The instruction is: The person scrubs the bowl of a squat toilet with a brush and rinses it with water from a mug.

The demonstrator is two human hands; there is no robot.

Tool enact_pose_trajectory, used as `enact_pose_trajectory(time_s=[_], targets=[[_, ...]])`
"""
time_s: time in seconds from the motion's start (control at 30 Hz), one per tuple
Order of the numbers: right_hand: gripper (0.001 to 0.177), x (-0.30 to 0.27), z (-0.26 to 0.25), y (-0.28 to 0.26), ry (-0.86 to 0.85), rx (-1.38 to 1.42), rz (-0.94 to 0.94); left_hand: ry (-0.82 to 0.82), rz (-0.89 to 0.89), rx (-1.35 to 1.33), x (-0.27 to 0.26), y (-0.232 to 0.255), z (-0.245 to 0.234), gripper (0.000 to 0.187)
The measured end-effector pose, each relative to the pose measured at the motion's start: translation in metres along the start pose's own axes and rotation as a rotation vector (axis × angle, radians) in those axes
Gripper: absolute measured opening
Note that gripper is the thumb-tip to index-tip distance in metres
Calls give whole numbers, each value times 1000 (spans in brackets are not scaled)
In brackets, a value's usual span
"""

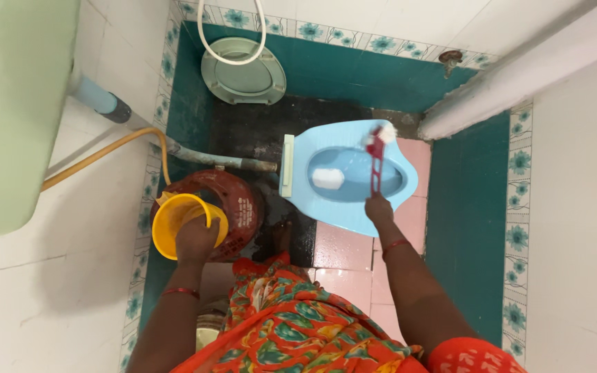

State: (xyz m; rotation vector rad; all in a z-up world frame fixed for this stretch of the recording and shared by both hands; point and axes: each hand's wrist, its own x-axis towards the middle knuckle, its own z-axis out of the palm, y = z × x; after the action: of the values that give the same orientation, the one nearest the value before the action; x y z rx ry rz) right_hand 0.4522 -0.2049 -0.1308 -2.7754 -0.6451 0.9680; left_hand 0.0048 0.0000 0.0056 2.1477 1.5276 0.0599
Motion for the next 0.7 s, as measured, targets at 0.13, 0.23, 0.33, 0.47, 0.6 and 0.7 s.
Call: enact_pose_trajectory(time_s=[0.13, 0.23, 0.33, 0.47, 0.6, 0.7], targets=[[48, -16, 13, 1, 3, -16, -10, 22, 42, 0, -1, -2, 2, 38], [53, -37, 37, -15, -178, -152, -97, 35, 40, 17, -1, 0, 1, 38], [58, -51, 43, -19, -220, -173, -204, -7, -7, -4, -1, 4, -3, 40], [50, -25, 23, -11, -145, -168, -119, -7, -43, -19, -2, 7, -6, 39], [45, -3, 6, 3, -24, -38, 28, -3, -23, 16, 0, 7, -5, 40], [43, -7, 28, -8, 10, -115, -105, -11, -21, 13, 0, 3, -2, 40]])
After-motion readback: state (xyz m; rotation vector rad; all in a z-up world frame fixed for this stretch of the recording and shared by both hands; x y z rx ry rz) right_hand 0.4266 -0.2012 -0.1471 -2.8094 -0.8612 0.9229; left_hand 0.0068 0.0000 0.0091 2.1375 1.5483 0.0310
